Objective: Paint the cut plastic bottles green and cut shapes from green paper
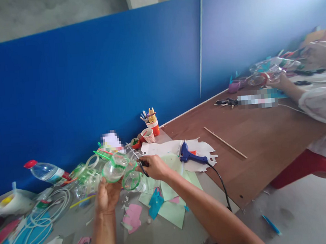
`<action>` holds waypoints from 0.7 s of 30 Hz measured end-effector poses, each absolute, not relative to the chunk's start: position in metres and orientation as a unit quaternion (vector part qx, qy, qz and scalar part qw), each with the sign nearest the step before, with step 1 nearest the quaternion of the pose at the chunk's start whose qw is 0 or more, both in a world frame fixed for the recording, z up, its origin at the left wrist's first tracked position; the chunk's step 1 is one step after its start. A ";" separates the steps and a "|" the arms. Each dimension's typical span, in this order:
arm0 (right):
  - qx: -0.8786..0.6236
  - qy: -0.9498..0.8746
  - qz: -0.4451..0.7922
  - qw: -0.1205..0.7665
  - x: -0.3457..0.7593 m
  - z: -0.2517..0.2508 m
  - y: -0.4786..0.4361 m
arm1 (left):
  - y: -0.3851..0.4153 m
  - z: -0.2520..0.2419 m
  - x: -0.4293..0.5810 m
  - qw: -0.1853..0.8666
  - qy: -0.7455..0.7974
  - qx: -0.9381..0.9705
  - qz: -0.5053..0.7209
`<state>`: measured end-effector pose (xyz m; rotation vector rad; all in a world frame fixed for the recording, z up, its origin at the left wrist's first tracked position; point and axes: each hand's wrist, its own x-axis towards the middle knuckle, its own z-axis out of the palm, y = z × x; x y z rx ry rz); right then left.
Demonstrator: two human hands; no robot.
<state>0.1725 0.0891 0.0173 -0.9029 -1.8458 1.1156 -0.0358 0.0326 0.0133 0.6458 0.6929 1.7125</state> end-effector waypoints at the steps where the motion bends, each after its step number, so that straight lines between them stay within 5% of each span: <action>1: -0.350 -0.720 0.450 0.396 0.173 0.017 0.089 | 0.033 0.015 -0.035 0.556 0.283 0.268 0.734; 21: -0.327 -0.768 0.416 0.360 0.175 0.027 0.079 | 0.030 0.016 -0.029 0.556 0.314 0.329 0.695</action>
